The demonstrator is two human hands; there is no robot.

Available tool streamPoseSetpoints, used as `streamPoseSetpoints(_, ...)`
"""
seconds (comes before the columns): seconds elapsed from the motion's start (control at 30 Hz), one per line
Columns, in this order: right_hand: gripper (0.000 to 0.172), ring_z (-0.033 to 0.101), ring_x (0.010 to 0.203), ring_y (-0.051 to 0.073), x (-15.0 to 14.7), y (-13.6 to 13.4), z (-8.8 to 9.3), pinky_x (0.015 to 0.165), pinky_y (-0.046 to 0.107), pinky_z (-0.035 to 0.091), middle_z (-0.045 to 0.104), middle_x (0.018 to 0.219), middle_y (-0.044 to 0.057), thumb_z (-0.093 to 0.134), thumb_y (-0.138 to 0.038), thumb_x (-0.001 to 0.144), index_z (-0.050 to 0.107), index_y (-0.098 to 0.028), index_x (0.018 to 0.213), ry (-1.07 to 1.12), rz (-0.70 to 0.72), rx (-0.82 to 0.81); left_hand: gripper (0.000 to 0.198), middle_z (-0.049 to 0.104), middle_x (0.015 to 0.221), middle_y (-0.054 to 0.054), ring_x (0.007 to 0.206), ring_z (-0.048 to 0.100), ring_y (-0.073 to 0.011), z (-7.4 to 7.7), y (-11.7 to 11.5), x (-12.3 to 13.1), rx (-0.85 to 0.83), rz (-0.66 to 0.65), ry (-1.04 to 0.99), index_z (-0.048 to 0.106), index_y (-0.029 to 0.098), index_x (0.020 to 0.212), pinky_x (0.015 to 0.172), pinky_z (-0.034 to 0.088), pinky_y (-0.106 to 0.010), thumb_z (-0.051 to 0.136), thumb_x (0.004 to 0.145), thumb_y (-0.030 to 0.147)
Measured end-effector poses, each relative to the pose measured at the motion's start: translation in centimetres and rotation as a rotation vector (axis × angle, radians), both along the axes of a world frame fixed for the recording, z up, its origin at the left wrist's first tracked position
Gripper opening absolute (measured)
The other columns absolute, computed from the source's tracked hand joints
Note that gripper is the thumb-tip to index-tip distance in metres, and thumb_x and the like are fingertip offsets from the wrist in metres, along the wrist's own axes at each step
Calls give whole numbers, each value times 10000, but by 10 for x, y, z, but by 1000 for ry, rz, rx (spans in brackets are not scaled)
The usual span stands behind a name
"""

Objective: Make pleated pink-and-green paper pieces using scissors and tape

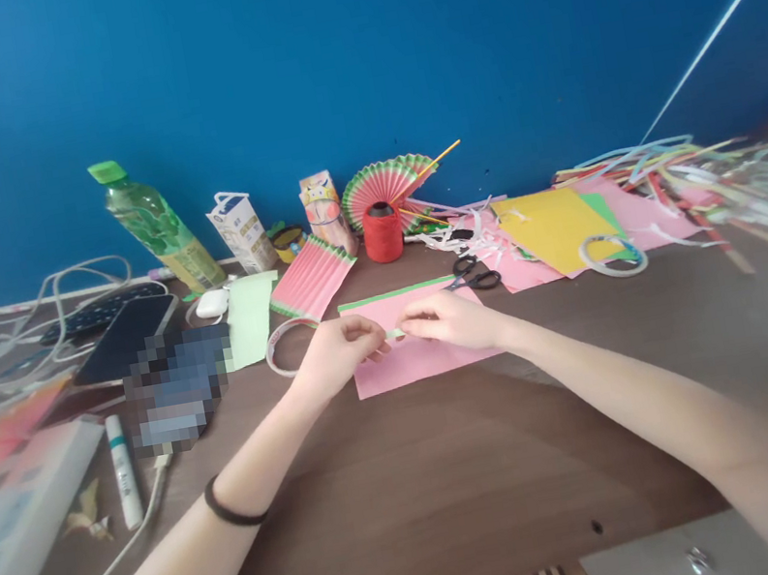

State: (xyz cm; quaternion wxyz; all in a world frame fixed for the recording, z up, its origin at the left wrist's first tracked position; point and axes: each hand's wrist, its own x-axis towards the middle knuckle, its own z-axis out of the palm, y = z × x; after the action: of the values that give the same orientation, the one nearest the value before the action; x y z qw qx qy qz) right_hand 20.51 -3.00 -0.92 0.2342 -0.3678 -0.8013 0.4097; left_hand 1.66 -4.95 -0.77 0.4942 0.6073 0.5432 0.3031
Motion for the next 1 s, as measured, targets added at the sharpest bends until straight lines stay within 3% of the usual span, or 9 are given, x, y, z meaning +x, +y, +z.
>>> streamPoseSetpoints(0.2,258,393,522,88,4,1,5,546,241,297,432,547,-36,403,-276,837,581,-138,710,-41,-110,40,117,658,616,-24,574,600,-121,4,2,-4,16,55,-3,594,144,678,612,481,-254,592,659,260)
streamPoseSetpoints(0.4,216,507,610,108,0,-2,2,602,245,358,617,719,17,509,-324,796,640,-152,804,-43,-58,77,75,662,628,-19,617,616,-134,4,0,-2,46,-54,34,595,156,681,648,488,-264,564,653,219)
streamPoseSetpoints(0.53,207,525,584,108,-1,-4,1,604,242,368,617,625,3,505,-283,804,658,-163,734,-122,-46,121,59,662,640,-17,639,621,-139,2,-1,-1,82,-102,59,594,166,672,657,488,-263,547,653,197)
streamPoseSetpoints(0.83,148,600,690,155,16,10,10,634,263,383,685,706,5,528,-227,766,674,-211,757,-312,-171,238,154,648,643,-23,593,592,-116,5,12,-17,41,3,17,596,150,683,631,494,-254,619,644,297)
streamPoseSetpoints(1.0,78,609,676,157,20,17,3,617,267,394,681,750,11,543,-213,750,618,-209,771,-344,-253,282,224,675,695,-46,525,552,-86,-2,20,-26,-24,16,-48,607,136,720,572,476,-236,660,614,326)
